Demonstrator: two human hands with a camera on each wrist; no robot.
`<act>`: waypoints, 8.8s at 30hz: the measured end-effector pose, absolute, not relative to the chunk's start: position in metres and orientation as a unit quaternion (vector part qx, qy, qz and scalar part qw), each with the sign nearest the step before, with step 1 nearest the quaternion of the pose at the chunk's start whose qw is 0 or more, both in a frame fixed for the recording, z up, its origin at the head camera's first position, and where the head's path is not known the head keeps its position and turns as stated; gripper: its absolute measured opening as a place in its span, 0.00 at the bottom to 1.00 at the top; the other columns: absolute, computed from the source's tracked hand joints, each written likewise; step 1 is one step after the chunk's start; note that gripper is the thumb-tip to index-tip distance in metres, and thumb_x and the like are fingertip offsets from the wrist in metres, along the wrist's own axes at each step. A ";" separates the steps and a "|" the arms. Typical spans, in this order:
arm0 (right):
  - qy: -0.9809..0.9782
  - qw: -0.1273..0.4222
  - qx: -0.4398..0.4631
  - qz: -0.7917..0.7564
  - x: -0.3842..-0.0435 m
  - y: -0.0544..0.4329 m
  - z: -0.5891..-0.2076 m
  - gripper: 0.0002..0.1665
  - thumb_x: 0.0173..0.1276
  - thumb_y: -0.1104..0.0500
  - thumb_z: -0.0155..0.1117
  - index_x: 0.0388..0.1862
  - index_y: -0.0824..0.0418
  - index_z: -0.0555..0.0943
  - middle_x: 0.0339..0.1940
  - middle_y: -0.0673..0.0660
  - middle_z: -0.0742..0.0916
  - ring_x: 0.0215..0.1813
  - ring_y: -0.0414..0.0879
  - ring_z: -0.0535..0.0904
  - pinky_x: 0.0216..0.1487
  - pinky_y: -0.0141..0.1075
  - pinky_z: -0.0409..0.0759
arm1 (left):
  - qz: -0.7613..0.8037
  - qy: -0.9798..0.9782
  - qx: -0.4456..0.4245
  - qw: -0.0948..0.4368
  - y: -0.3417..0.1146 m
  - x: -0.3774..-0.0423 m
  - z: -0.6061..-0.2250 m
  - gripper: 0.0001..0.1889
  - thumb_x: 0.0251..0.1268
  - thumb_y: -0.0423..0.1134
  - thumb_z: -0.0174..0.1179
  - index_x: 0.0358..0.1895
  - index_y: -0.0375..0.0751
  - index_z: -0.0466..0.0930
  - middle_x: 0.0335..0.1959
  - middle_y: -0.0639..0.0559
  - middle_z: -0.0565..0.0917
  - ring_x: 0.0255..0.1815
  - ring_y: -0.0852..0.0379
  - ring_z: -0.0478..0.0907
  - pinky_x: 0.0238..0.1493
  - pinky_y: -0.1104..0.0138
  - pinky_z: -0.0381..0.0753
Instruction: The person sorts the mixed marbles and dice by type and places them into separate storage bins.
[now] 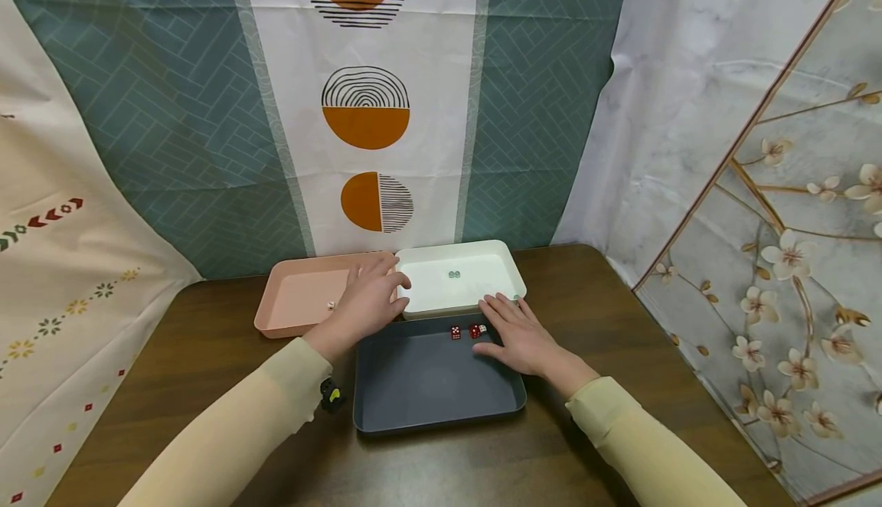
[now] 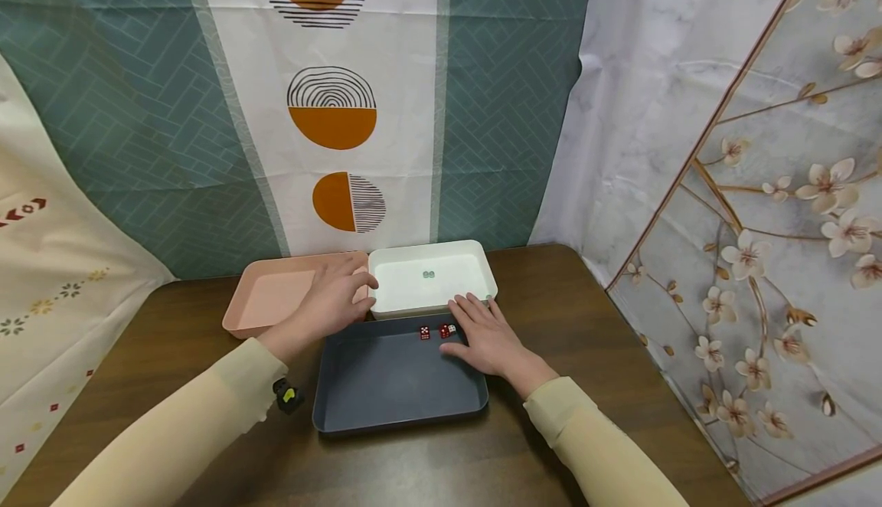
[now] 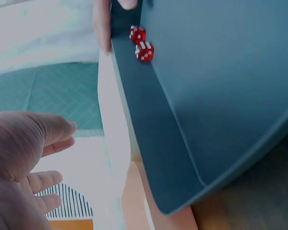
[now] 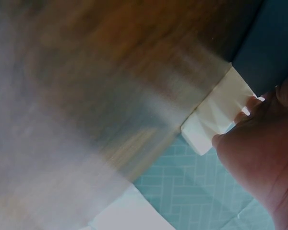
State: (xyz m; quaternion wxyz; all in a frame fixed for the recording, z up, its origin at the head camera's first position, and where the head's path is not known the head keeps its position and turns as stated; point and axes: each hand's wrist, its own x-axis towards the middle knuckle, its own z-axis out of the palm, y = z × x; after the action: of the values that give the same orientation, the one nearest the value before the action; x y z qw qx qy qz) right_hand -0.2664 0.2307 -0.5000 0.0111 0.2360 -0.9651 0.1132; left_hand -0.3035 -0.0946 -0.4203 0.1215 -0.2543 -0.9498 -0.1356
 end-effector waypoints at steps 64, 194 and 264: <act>-0.966 0.008 0.234 0.105 -0.267 0.231 -0.498 0.57 0.79 0.30 0.64 0.92 0.60 0.59 0.91 0.60 0.62 0.92 0.59 0.50 0.88 0.64 0.44 | -0.082 -0.928 -0.362 -0.013 -0.033 -0.296 -0.445 0.17 0.74 0.45 0.75 0.63 0.58 0.92 0.81 0.37 0.73 0.86 0.29 0.59 0.78 0.23 0.54; -0.966 0.005 0.234 0.108 -0.265 0.231 -0.498 0.58 0.79 0.29 0.64 0.92 0.60 0.57 0.92 0.60 0.62 0.92 0.58 0.49 0.88 0.62 0.43 | -0.165 -0.955 -0.230 0.083 -0.142 -0.312 -0.412 0.04 0.69 0.35 0.76 0.42 0.46 0.91 0.82 0.30 0.70 0.85 0.22 0.56 0.79 0.24 0.49; -0.966 0.000 0.234 0.110 -0.265 0.231 -0.495 0.58 0.80 0.29 0.62 0.93 0.59 0.56 0.92 0.59 0.60 0.93 0.58 0.47 0.89 0.62 0.42 | -0.170 -0.976 -0.127 0.050 -0.163 -0.338 -0.440 0.07 0.71 0.37 0.72 0.47 0.40 0.90 0.84 0.27 0.65 0.87 0.25 0.50 0.80 0.23 0.38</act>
State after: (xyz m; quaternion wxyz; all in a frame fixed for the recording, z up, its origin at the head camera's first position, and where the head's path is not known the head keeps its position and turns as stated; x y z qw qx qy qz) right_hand -0.2648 0.2311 -0.4951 0.0000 0.2344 -0.9659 0.1102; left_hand -0.3384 -0.1632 -0.4396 0.0502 -0.1268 -0.9760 -0.1697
